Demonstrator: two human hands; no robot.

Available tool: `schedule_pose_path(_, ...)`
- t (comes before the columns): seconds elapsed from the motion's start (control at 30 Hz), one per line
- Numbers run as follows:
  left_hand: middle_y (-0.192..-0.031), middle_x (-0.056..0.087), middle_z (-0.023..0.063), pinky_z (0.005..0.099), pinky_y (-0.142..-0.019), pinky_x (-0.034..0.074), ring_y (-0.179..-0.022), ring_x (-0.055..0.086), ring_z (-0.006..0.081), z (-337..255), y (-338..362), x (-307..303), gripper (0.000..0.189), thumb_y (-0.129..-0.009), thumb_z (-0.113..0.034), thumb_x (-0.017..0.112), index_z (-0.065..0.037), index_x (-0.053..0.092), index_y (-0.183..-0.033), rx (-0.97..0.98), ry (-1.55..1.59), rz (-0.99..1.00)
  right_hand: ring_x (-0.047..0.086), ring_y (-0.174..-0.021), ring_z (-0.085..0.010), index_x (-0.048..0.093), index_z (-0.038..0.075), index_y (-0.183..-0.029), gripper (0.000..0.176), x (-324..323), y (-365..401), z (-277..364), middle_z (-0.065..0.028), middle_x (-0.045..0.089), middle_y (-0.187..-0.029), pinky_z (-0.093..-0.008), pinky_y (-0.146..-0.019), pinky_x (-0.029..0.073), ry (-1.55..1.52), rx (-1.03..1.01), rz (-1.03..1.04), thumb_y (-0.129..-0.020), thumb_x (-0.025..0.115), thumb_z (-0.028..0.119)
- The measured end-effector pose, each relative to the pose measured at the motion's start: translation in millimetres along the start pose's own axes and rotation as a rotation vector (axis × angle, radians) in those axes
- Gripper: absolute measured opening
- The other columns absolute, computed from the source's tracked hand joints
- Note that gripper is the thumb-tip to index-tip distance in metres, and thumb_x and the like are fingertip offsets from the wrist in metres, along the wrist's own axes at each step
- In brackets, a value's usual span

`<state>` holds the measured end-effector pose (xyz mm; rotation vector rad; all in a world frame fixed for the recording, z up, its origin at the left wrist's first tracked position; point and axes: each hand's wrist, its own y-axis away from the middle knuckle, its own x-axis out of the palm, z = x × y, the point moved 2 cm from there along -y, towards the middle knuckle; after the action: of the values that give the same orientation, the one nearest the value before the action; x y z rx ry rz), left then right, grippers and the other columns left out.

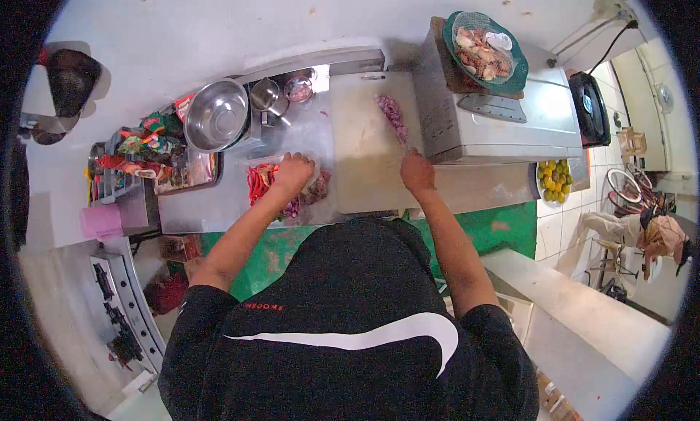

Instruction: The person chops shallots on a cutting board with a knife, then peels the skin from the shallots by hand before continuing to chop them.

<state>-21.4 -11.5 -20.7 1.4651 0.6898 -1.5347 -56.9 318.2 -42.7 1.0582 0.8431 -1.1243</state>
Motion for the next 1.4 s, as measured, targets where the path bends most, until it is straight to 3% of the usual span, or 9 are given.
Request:
schedule_pose_path(0.3, -0.084, 0.069, 0.0049, 0.0406, -0.080, 0.045, -0.090, 0.063, 0.0227, 0.2, -5.1, -4.5, 0.012, -0.078, -0.013, 0.060, -0.011, 0.071, -0.082, 0.050, -0.024, 0.002, 0.066, -0.086, -0.0403, 0.060, -0.002, -0.102, 0.027, 0.9, -17.3, 59.4, -0.0235, 0.065, -0.090, -0.0492, -0.074, 0.053, -0.037, 0.047, 0.048, -0.092, 0.049, 0.020)
schedule_pose_path(0.37, -0.083, 0.069, 0.0054, 0.0402, -0.080, 0.045, -0.090, 0.063, 0.0221, -0.8, -5.2, -5.2, 0.011, -0.077, -0.013, 0.061, -0.011, 0.071, -0.081, 0.100, 0.047, -0.084, 0.063, -0.085, -0.0457, 0.059, -0.008, -0.102, 0.037, -2.1, -20.0, 71.8, -0.0289, 0.064, -0.083, -0.0520, -0.077, 0.051, -0.096, -0.120, -0.147, -0.095, 0.047, 0.027)
schedule_pose_path(0.57, -0.084, 0.070, 0.0059, 0.0405, -0.079, 0.044, -0.092, 0.063, 0.0219, 2.7, -4.0, -5.5, 0.012, -0.077, -0.014, 0.060, -0.012, 0.072, -0.080, 0.085, 0.035, -0.013, 0.063, -0.087, -0.0463, 0.059, -0.007, -0.104, 0.037, 60.7, -62.1, 32.4, -0.0293, 0.064, -0.089, -0.0534, -0.078, 0.050, -0.062, 0.035, -0.072, -0.094, 0.049, 0.028)
schedule_pose_path(0.7, -0.084, 0.070, 0.0060, 0.0411, -0.080, 0.043, -0.094, 0.062, 0.0219, 5.3, -3.4, -7.4, 0.013, -0.077, -0.014, 0.061, -0.011, 0.073, -0.081, 0.084, 0.022, 0.004, 0.063, -0.085, -0.0458, 0.057, -0.006, -0.106, 0.036, 18.0, -34.2, 50.6, -0.0300, 0.064, -0.090, -0.0527, -0.077, 0.050, -0.125, 0.140, -0.118, -0.094, 0.050, 0.027)
schedule_pose_path(0.8, -0.091, 0.069, 0.0077, 0.0434, -0.088, 0.041, -0.100, 0.060, 0.0246, 3.6, -8.4, -0.8, 0.016, -0.079, -0.013, 0.059, -0.008, 0.072, -0.088, 0.050, 0.041, 0.124, 0.062, -0.086, -0.0465, 0.055, -0.006, -0.106, 0.034, 5.3, -17.9, 58.5, -0.0312, 0.063, -0.089, -0.0534, -0.077, 0.050, -0.093, 0.044, -0.191, -0.094, 0.049, 0.026)
schedule_pose_path(0.9, -0.093, 0.068, 0.0081, 0.0433, -0.089, 0.039, -0.099, 0.059, 0.0247, 2.3, -10.7, 2.8, 0.018, -0.081, -0.016, 0.058, -0.008, 0.072, -0.088, 0.046, -0.033, 0.087, 0.064, -0.091, -0.0425, 0.062, -0.003, -0.093, 0.027, 8.0, -2.0, 65.3, -0.0272, 0.063, -0.098, -0.0492, -0.078, 0.052, -0.030, 0.025, -0.034, -0.091, 0.049, 0.020)
schedule_pose_path(1.2, -0.097, 0.069, 0.0031, 0.0402, -0.089, 0.035, -0.101, 0.059, 0.0204, 2.7, -20.7, 15.5, 0.020, -0.085, -0.018, 0.056, -0.012, 0.071, -0.096, 0.075, -0.082, 0.176, 0.061, -0.087, -0.0490, 0.054, -0.005, -0.106, 0.035, 13.9, 19.6, 20.3, -0.0328, 0.062, -0.090, -0.0552, -0.080, 0.047, -0.171, 0.142, -0.019, -0.096, 0.047, 0.028)
schedule_pose_path(1.27, -0.094, 0.069, 0.0114, 0.0447, -0.089, 0.041, -0.100, 0.060, 0.0248, 4.2, -18.3, 8.7, 0.018, -0.084, -0.018, 0.055, -0.010, 0.070, -0.090, 0.104, 0.023, 0.137, 0.060, -0.089, -0.0494, 0.053, -0.005, -0.108, 0.038, 12.3, 17.5, 12.8, -0.0324, 0.062, -0.092, -0.0551, -0.080, 0.047, -0.163, 0.124, -0.038, -0.096, 0.046, 0.030)
schedule_pose_path(1.4, -0.093, 0.069, 0.0112, 0.0452, -0.089, 0.041, -0.100, 0.060, 0.0247, 4.3, -18.5, 1.4, 0.019, -0.084, -0.017, 0.054, -0.009, 0.070, -0.091, 0.092, -0.018, 0.179, 0.060, -0.090, -0.0496, 0.052, -0.006, -0.109, 0.039, 8.6, 23.6, 8.9, -0.0321, 0.062, -0.094, -0.0553, -0.080, 0.047, -0.186, 0.159, 0.007, -0.097, 0.046, 0.031)
